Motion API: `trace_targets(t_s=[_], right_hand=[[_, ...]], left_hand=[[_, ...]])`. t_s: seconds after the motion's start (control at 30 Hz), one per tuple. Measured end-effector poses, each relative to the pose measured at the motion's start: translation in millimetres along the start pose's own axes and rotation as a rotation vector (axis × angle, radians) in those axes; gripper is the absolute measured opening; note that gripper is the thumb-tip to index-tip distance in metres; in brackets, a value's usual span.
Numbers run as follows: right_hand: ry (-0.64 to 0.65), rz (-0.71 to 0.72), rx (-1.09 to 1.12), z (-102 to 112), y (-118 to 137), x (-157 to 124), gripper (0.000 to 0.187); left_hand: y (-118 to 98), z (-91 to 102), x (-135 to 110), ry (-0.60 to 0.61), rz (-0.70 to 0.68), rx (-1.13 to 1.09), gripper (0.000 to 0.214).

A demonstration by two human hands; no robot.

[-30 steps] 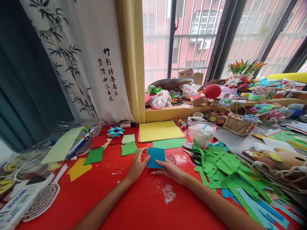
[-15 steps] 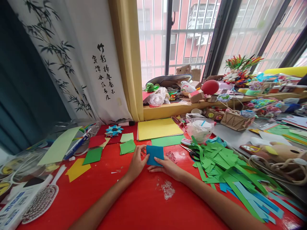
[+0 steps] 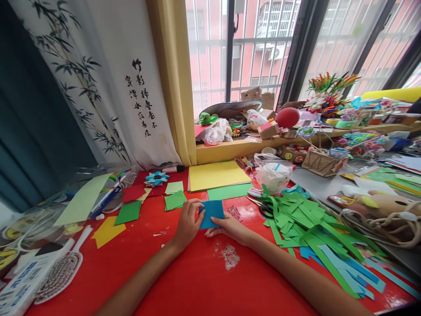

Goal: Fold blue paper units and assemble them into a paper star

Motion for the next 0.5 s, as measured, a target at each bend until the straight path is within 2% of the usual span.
trace_targets(t_s=[0.17,0.5], right_hand=[[-0.011,0.041,0.021,1.3,-1.6,1.2,0.029],[-0.058,0.096,0.038,1.6,-2.2,3.6,0.027]], left_hand=[[-4.7,-0.3,-2.7,0.025,-0.143,0.088,0.007],[-6.0,-1.0,-4.6,0.0,-0.233,0.153,0.013]])
Point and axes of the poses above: each hand's wrist, its own x-axis towards the middle knuckle, its own z-axis out of the back of the hand, y = z × x, the point moved 1 cm from there along x, towards the middle knuckle, and after that the axes turned 14 degrees about -y, right-handed, at the moved point
